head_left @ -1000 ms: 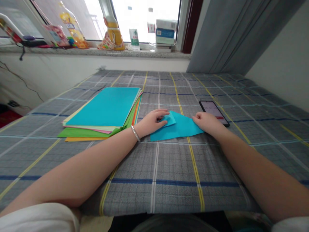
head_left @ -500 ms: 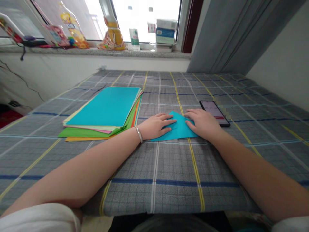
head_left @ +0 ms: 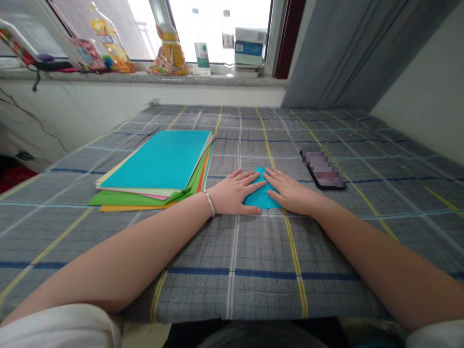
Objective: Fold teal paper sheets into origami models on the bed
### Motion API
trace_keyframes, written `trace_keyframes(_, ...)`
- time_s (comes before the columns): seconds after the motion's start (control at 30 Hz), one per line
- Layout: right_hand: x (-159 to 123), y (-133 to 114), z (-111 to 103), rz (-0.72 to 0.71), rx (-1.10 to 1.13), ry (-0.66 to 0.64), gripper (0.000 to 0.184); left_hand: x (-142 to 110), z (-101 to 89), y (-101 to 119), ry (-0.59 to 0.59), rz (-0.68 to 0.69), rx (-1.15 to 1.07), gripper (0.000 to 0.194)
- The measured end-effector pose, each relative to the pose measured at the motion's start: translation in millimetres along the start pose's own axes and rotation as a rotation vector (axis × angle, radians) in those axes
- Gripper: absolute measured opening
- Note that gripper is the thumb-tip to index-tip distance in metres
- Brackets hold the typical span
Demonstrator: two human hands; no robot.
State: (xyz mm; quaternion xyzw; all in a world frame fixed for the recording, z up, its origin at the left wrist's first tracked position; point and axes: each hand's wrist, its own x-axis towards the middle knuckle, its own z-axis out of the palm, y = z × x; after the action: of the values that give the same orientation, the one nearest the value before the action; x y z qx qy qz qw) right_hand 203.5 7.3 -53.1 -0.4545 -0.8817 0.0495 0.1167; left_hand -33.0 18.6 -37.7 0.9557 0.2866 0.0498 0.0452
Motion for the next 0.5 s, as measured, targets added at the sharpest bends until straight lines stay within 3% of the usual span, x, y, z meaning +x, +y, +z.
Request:
trace_keyframes(0.17,-3,9,-8,-0.054,0.032,0.095,0.045,-1,-8.3,2,-0.067,-0.02,0.05,0.082)
trace_keyframes(0.3,0,11,-9,-0.035,0.067,0.165,0.042,-2,-13.3,3,-0.103,-0.039,0.075,0.076)
trace_keyframes(0.5,5,15,-4,-0.017,0.004,-0.045,0.054,0,-7.9,8,-0.123,-0.091,0.036,0.082)
